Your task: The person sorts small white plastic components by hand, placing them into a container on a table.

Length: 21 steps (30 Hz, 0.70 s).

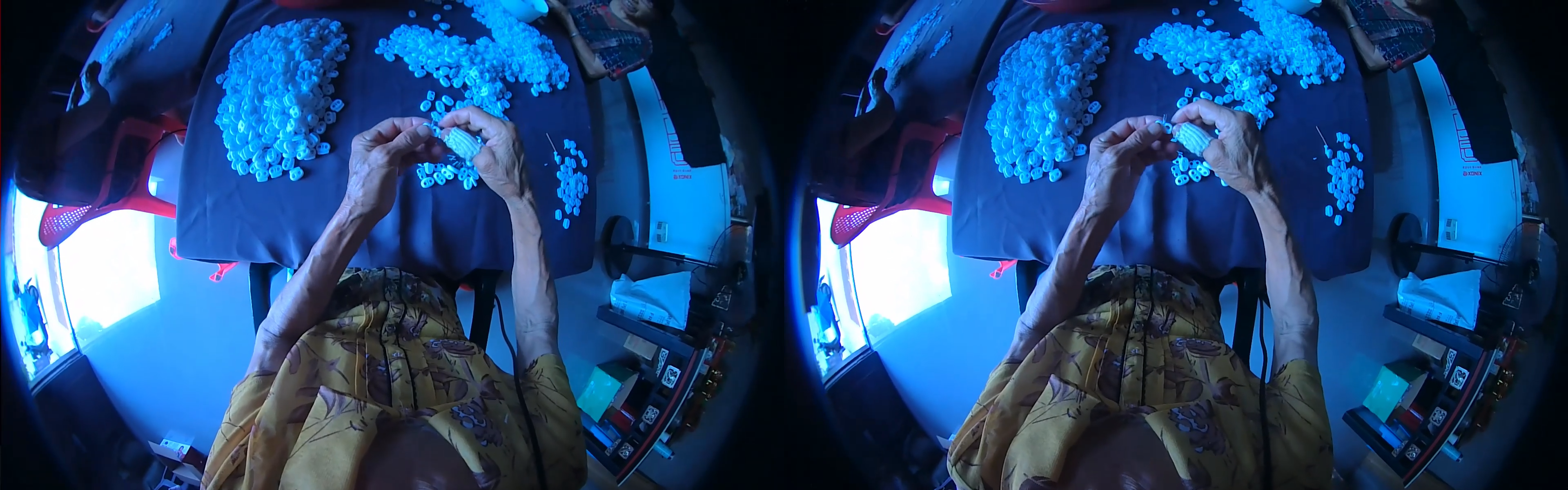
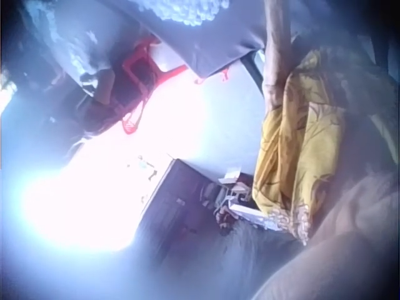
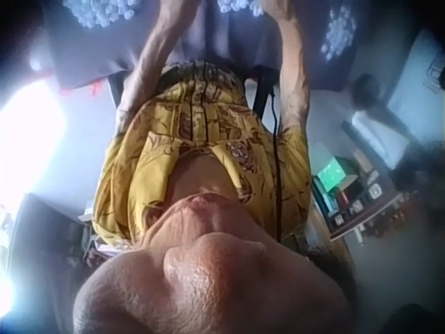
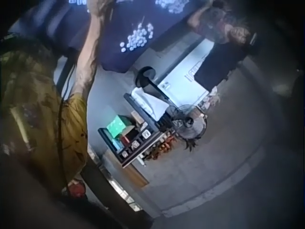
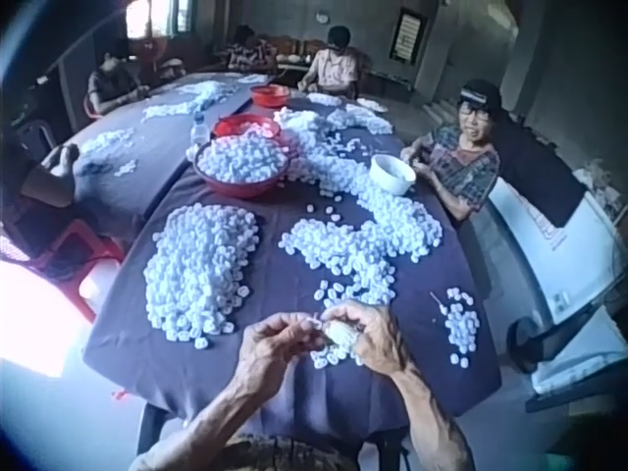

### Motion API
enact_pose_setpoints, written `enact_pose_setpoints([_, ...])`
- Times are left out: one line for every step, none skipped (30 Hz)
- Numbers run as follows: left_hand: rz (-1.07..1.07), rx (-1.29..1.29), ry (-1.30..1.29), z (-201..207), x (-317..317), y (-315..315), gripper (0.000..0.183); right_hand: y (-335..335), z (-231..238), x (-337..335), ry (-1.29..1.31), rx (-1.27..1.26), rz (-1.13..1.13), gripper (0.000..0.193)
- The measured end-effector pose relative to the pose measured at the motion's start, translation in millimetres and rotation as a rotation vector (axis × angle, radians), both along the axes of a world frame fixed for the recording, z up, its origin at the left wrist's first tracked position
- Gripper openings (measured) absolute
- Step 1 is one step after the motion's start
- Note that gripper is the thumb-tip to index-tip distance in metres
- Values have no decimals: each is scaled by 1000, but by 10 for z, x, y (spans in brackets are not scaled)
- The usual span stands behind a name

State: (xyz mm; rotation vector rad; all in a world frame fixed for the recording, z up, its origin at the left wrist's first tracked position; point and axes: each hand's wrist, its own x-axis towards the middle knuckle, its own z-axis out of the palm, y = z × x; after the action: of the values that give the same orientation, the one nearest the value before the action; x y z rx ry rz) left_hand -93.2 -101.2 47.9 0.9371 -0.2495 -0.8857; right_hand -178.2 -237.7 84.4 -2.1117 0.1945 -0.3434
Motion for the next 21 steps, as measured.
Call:
enact_pose_setpoints([-1, -43, 44, -11, 18, -17, 16, 8, 2, 11, -10, 37, -32, 17])
enact_pose_setpoints([-5, -79, 94, -28, 8, -15, 16, 17, 2, 3, 5, 78, -38, 14])
enact_pose_setpoints([-6, -75, 97, -39, 3, -14, 16, 31, -12, -2, 8, 82, -40, 14])
enact_pose_setpoints([10, -86, 111, -49, 1, -14, 16, 55, -31, -1, -27, 14, -72, 12])
enact_pose_setpoints([27, -102, 124, -48, 11, -41, 16, 61, -33, 15, -63, -59, -103, 11])
enact_pose_setpoints([44, -118, 137, -48, 11, -60, 16, 120, -22, 20, -131, -173, -147, 8])
enact_pose_setpoints([42, -117, 138, -46, -14, -57, 16, 170, 0, -17, -134, -218, -157, 9])
enact_pose_setpoints([73, -63, 39, -37, -25, -39, 16, 194, -31, 8, -168, -248, -171, 10])
enact_pose_setpoints([103, -8, -59, -34, -23, -35, 16, 208, -88, 31, -201, -278, -186, 11])
enact_pose_setpoints([133, 19, -125, -61, -18, -57, 17, 187, -150, 70, -192, -267, -187, 11])
enact_pose_setpoints([130, 22, -122, -52, -34, -69, 17, 190, -153, 75, -188, -266, -190, 11])
enact_pose_setpoints([165, 21, -162, -31, -50, -75, 17, 197, -150, 82, -182, -246, -219, 11])
enact_pose_setpoints([201, 22, -201, -23, -62, -85, 16, 201, -154, 89, -175, -226, -248, 12])
enact_pose_setpoints([199, 28, -198, -31, -76, -90, 16, 203, -171, 97, -170, -221, -249, 12])
enact_pose_setpoints([216, 42, -226, -43, -88, -97, 16, 200, -192, 108, -180, -219, -249, 11])
enact_pose_setpoints([233, 56, -253, -57, -100, -103, 16, 192, -215, 114, -190, -216, -250, 11])
enact_pose_setpoints([231, 61, -250, -78, -107, -111, 16, 182, -236, 122, -185, -212, -251, 11])
enact_pose_setpoints([236, 31, -266, -109, -118, -118, 17, 171, -264, 127, -166, -215, -278, 11])
enact_pose_setpoints([243, 0, -281, -138, -126, -122, 17, 160, -292, 131, -147, -218, -303, 11])
enact_pose_setpoints([240, 4, -279, -161, -125, -130, 17, 142, -325, 134, -143, -215, -306, 11])
enact_pose_setpoints([222, 13, -265, -181, -119, -136, 17, 121, -357, 135, -157, -214, -281, 11])
